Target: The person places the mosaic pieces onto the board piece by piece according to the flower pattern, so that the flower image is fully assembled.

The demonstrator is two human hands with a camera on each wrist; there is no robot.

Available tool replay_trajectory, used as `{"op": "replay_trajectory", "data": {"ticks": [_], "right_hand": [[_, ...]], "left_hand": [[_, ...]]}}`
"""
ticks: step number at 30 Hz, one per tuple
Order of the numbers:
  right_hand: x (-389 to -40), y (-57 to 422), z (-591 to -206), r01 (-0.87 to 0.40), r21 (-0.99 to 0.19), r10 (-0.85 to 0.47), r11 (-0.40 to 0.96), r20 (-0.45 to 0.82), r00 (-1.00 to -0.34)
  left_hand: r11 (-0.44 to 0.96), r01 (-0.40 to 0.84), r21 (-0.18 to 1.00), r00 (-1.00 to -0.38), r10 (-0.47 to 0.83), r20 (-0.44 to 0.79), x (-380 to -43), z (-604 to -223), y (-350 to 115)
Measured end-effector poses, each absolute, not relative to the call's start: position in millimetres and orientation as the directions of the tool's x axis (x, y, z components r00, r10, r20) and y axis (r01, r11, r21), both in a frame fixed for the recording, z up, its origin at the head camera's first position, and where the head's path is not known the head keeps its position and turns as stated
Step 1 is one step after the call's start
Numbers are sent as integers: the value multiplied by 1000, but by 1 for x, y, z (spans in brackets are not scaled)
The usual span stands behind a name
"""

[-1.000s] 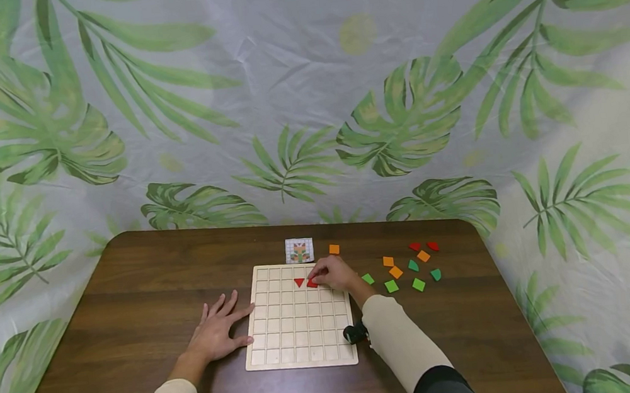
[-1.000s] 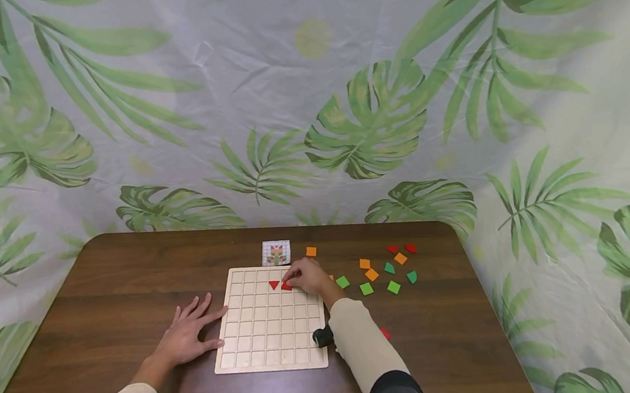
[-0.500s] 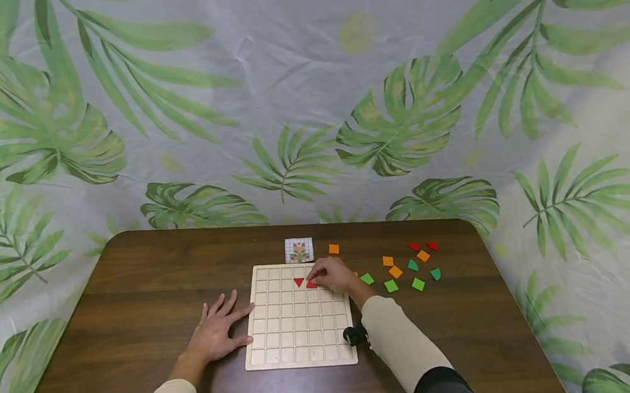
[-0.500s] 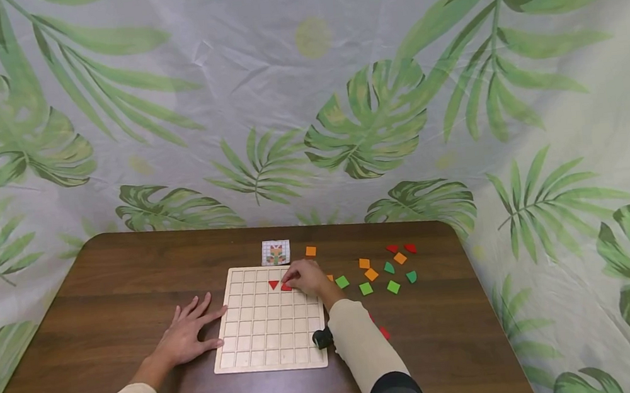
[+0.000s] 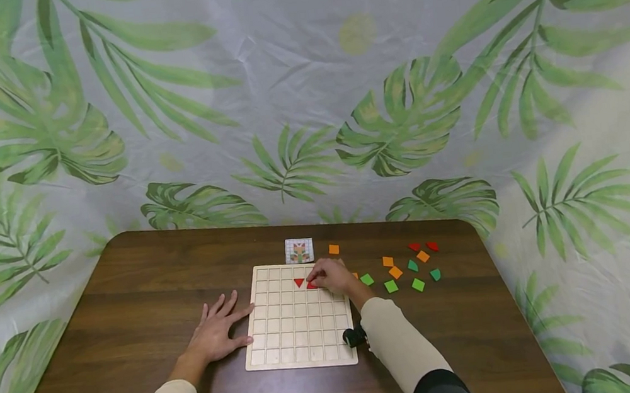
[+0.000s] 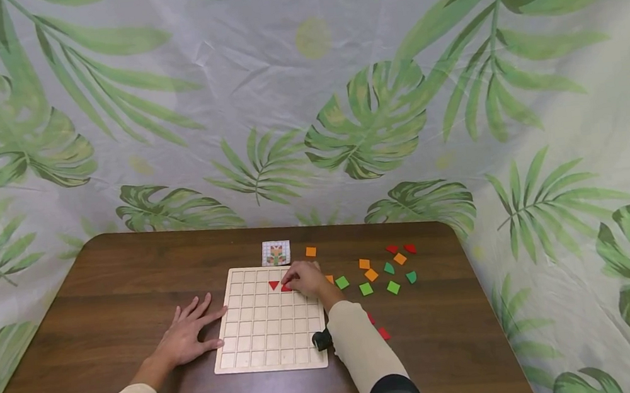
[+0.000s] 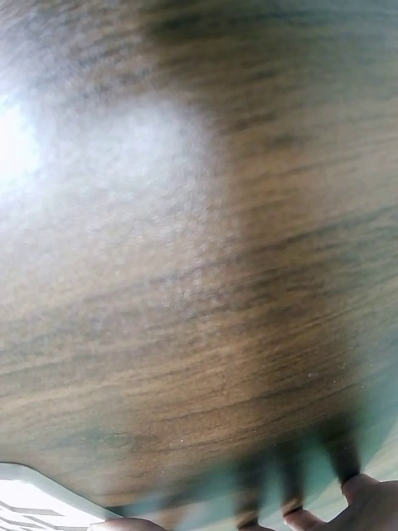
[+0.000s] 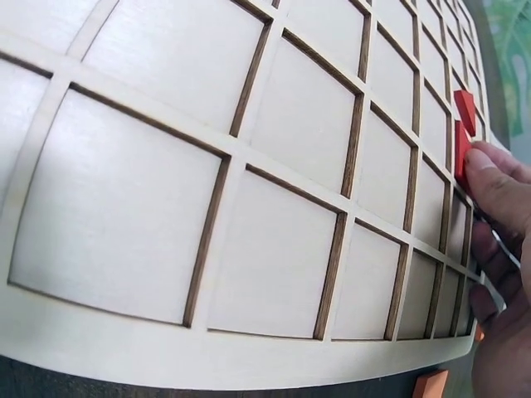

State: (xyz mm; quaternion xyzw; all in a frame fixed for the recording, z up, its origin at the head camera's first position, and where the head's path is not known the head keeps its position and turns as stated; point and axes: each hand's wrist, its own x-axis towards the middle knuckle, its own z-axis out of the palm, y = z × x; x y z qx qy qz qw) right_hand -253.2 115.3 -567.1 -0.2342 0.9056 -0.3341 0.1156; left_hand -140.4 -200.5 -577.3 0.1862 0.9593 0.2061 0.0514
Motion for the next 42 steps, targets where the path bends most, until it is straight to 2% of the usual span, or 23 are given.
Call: {"op": "replay_trajectory", "data": {"ticks": [15, 22, 27, 33, 42], "right_hand": [[-254, 116, -567, -286, -692, -493, 663, -116, -862], [-251, 121, -563, -245, -759, -458, 603, -77, -886], [-250, 137, -557, -222, -786, -380, 577, -18, -925], [-244, 171, -555, -187, -791, -343, 582, -30, -939], [-222, 225, -554, -180, -786, -362, 591, -59, -930]], "left_hand": [[848, 332, 413, -927, 374, -22, -140, -579, -201], [843, 342, 415, -925, 380, -9, -139, -577, -202], [844, 341, 414, -925, 379, -12, -141, -580, -202], [843, 344, 414, -925, 380, -5, -141, -581, -202], [844, 340, 414, -927, 375, -5, -142, -581, -199]]}}
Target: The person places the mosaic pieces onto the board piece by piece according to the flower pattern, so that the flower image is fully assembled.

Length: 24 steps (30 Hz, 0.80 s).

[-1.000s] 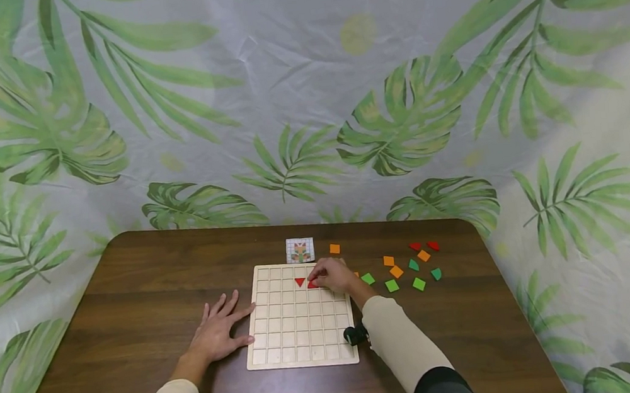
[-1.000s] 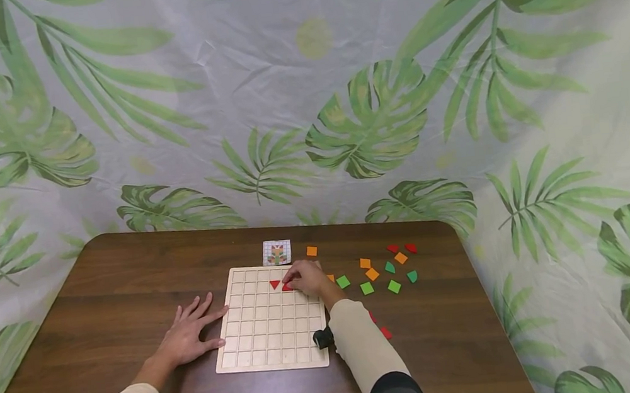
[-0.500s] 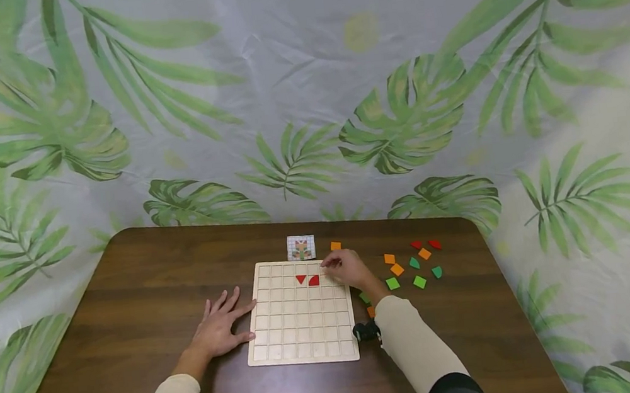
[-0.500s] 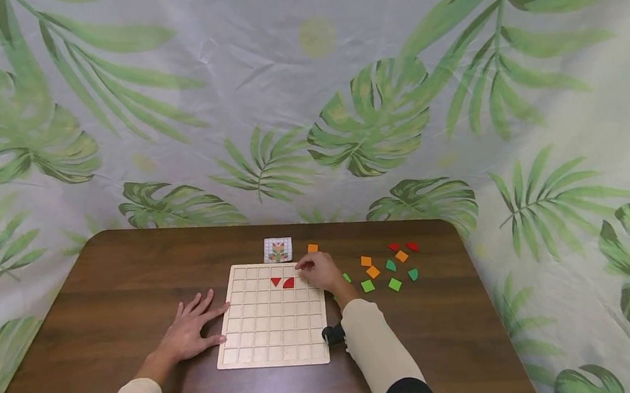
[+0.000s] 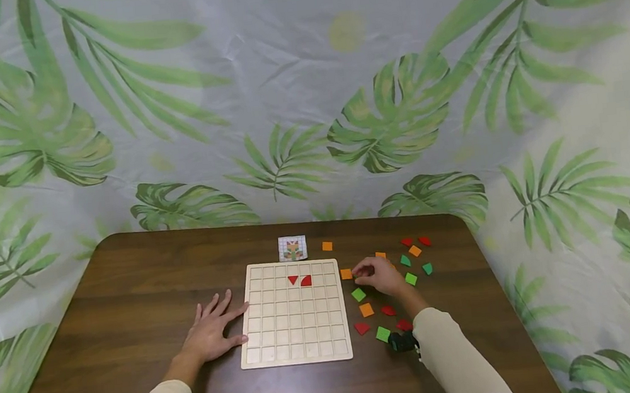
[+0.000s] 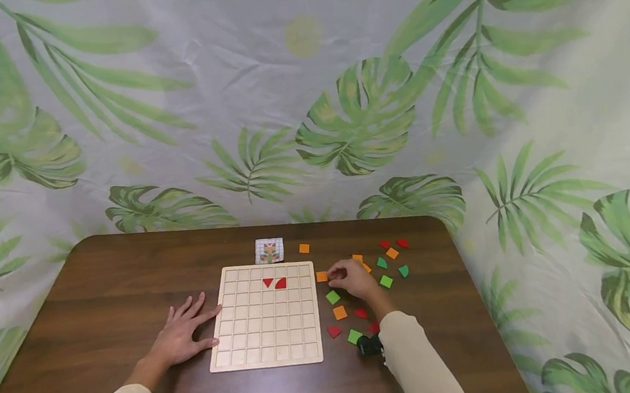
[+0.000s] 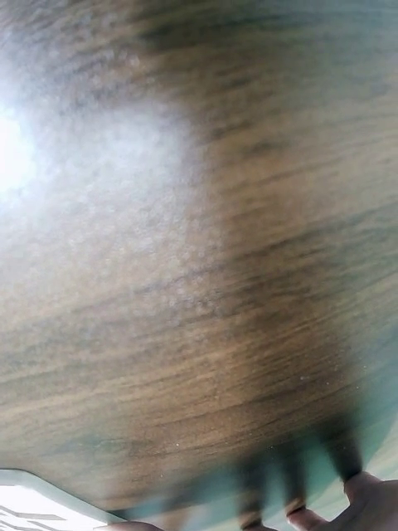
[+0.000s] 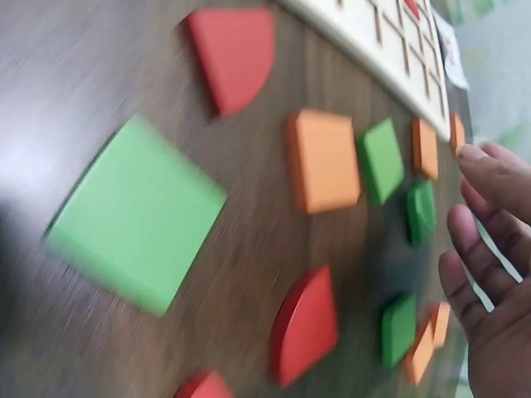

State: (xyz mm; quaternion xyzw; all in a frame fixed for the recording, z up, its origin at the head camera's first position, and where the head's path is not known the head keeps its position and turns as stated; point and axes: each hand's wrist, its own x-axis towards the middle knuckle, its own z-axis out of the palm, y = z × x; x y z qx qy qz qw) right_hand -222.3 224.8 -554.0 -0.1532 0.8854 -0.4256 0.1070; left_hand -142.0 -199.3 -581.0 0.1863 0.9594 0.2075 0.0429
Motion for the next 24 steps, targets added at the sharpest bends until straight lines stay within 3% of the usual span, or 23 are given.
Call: {"op": "replay_trajectory", "data": {"ticks": [16, 24], "right_hand": [[-183, 284, -560, -177, -755, -431, 631, -152, -889], [-174, 294, -568, -213, -740, -451, 638, -134, -882]], "left_hand": [[845, 340, 412, -927, 375, -6, -141, -579, -199], [846, 341, 409, -927, 375, -1, -141, -581, -199]]}}
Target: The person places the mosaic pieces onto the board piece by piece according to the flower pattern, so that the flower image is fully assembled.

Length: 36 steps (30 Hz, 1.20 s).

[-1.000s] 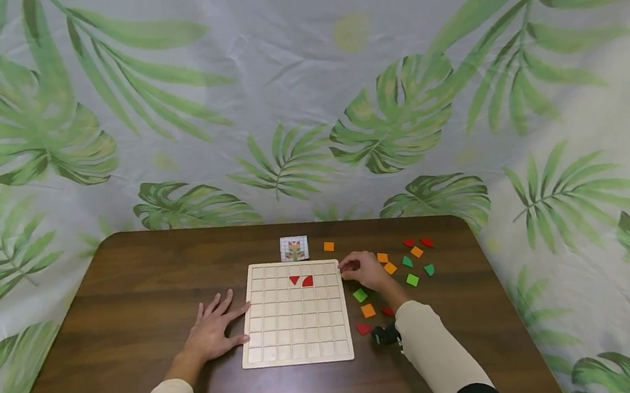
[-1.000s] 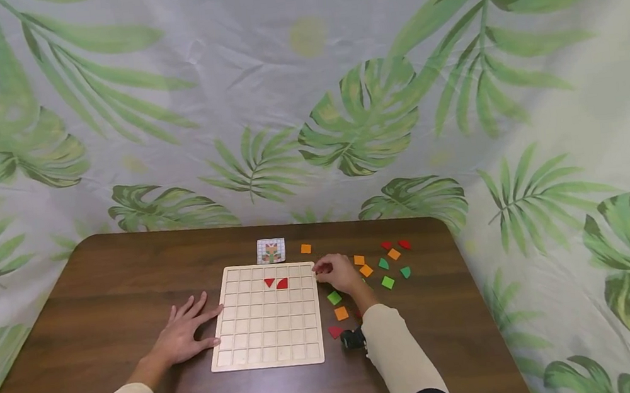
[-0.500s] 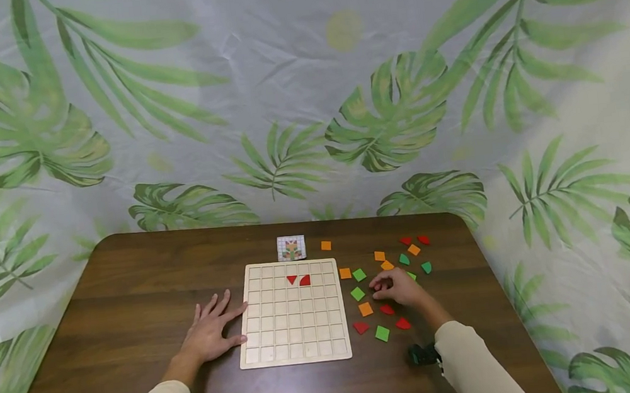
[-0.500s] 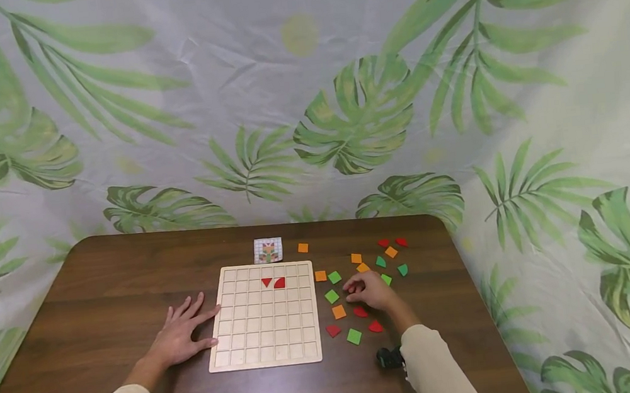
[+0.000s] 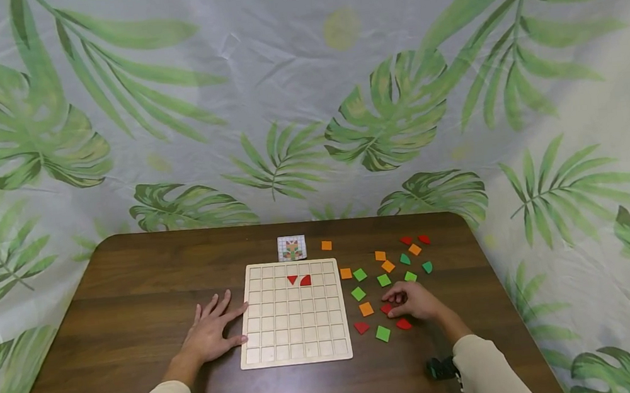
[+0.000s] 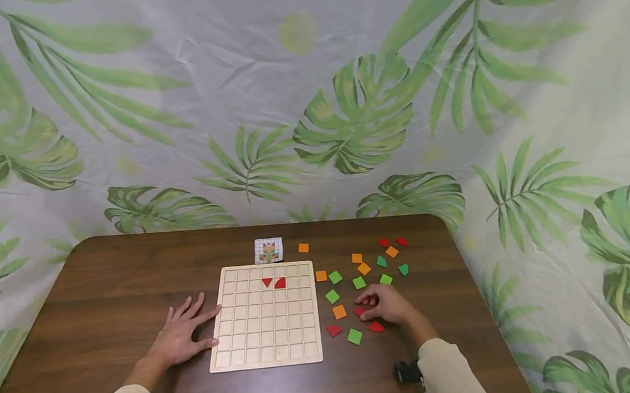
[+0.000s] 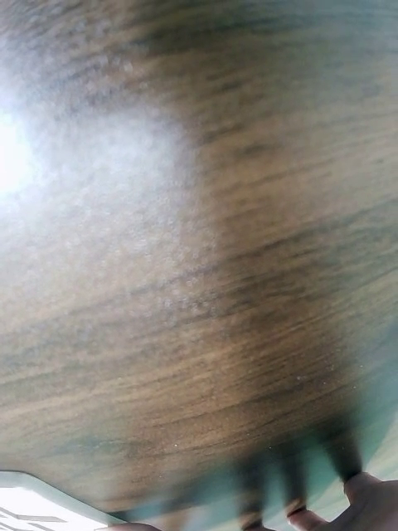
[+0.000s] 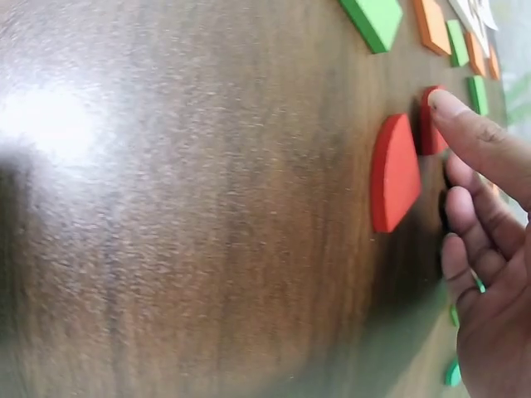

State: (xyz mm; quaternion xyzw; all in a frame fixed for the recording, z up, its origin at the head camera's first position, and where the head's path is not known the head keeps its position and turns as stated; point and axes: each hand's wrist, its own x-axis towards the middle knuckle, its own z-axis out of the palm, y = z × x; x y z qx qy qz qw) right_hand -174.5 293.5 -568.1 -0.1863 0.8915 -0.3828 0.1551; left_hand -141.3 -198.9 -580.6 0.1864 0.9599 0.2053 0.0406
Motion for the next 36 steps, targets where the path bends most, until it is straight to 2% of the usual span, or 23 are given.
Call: {"op": "replay_trajectory", "data": {"ticks": [10, 24, 36], "right_hand": [[-171, 292, -568, -279, -716, -466, 640, -73, -882], [-174, 290, -569, -207, -719, -428, 664, -138, -893], [-180, 282, -560, -169, -704, -446, 689, -229, -865]], "left_hand": [[846, 344, 408, -926, 378, -2, -142, -581, -199], [842, 337, 421, -927, 374, -5, -141, -578, -198], [838, 343, 425, -925, 380, -3, -140, -577, -198]]}}
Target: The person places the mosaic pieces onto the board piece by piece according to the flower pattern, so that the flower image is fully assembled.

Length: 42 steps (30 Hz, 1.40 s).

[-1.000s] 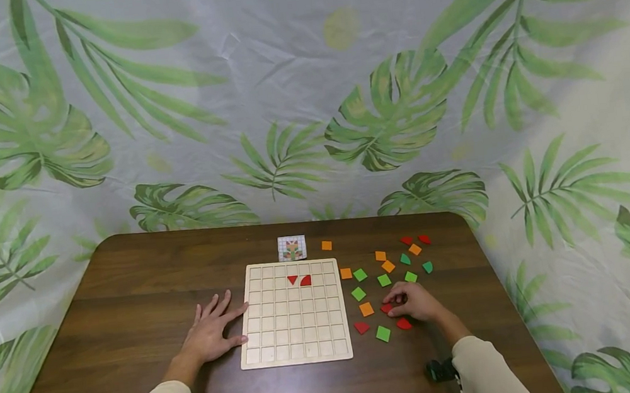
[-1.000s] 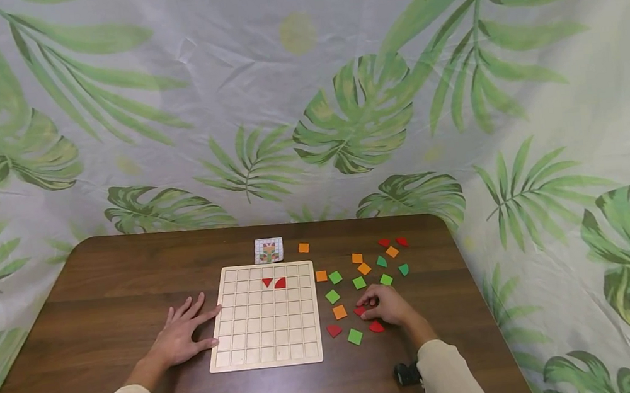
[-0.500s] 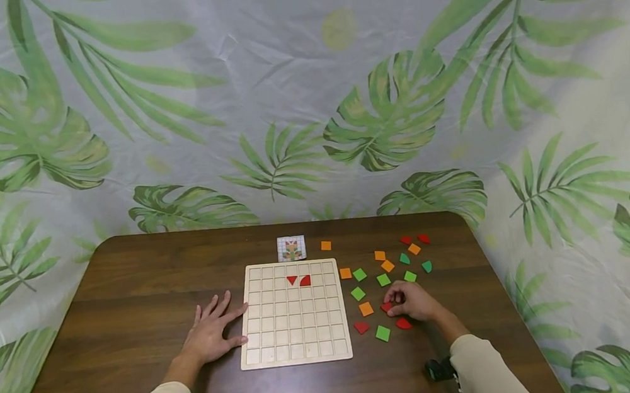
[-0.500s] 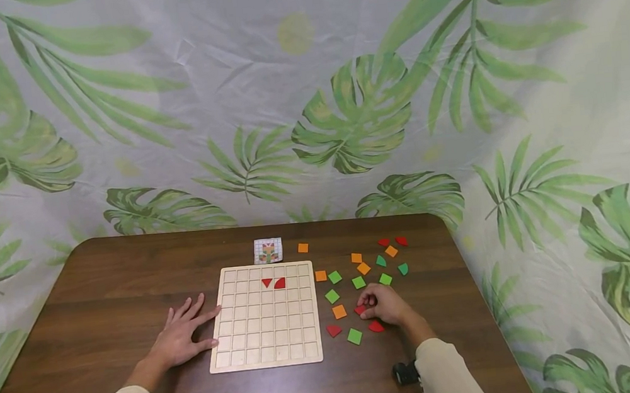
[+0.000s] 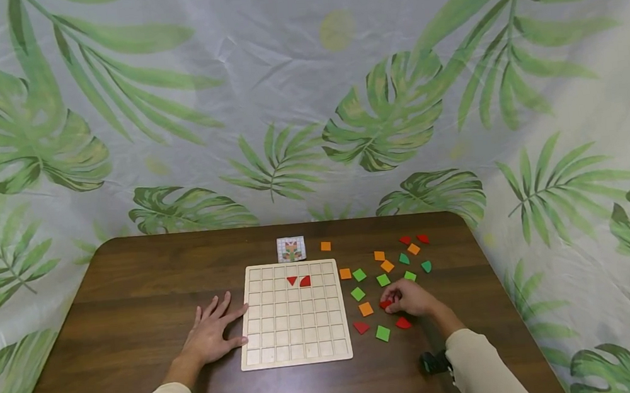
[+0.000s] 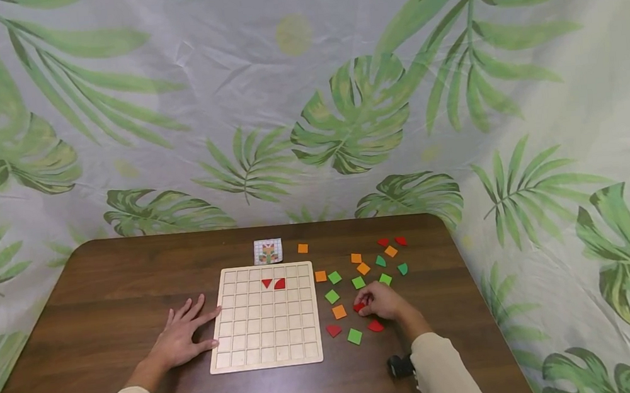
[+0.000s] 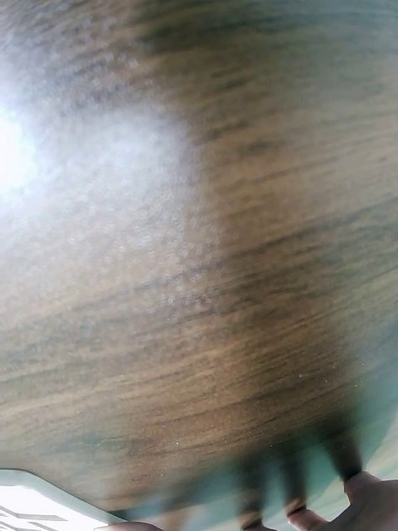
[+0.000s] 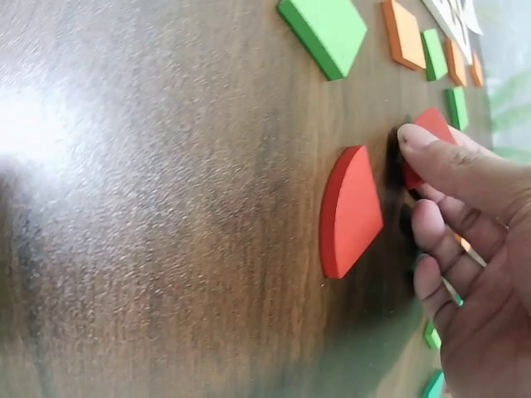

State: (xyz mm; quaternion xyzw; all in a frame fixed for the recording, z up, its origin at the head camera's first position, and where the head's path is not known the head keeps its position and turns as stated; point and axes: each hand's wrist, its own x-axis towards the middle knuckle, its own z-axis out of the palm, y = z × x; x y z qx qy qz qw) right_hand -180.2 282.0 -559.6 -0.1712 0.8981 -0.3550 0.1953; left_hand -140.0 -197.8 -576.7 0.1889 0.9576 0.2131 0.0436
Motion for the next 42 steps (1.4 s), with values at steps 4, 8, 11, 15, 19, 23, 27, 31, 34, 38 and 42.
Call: {"op": "replay_trajectory", "data": {"ticks": [4, 8, 11, 15, 19, 23, 27, 31, 34, 38, 42], "right_hand": [[-182, 280, -557, -135, -719, -426, 682, -240, -872], [-183, 279, -556, -112, -745, -418, 658, -237, -877], [-185, 278, -556, -115, -749, -422, 652, -234, -876], [-188, 275, -557, -126, -755, -437, 643, -226, -871], [-192, 271, -555, -145, -768, -451, 623, -202, -869], [-196, 266, -554, -155, -770, -447, 619, -183, -876], [-200, 260, -553, -132, -770, -420, 624, -189, -887], [-205, 253, -551, -115, -773, -411, 624, -200, -889], [-209, 247, -548, -125, -776, -425, 619, -196, -884], [-213, 239, -547, -141, -779, -439, 611, -185, -879], [-216, 232, -546, -128, -794, -441, 595, -189, -877]], "left_hand": [[841, 333, 427, -927, 374, -12, -140, -576, -198], [846, 330, 420, -928, 371, -18, -140, -574, -197], [847, 337, 412, -927, 375, -11, -140, -574, -197], [846, 340, 410, -927, 376, -8, -141, -574, -196], [846, 341, 409, -926, 377, -8, -141, -575, -195], [843, 342, 414, -925, 379, -7, -141, -575, -195], [841, 347, 416, -923, 384, -7, -140, -575, -196], [843, 348, 410, -922, 387, -12, -140, -574, -197], [842, 346, 413, -922, 387, -16, -140, -574, -197], [840, 350, 415, -922, 388, -7, -140, -575, -197], [839, 345, 421, -923, 384, -8, -139, -575, -197]]}}
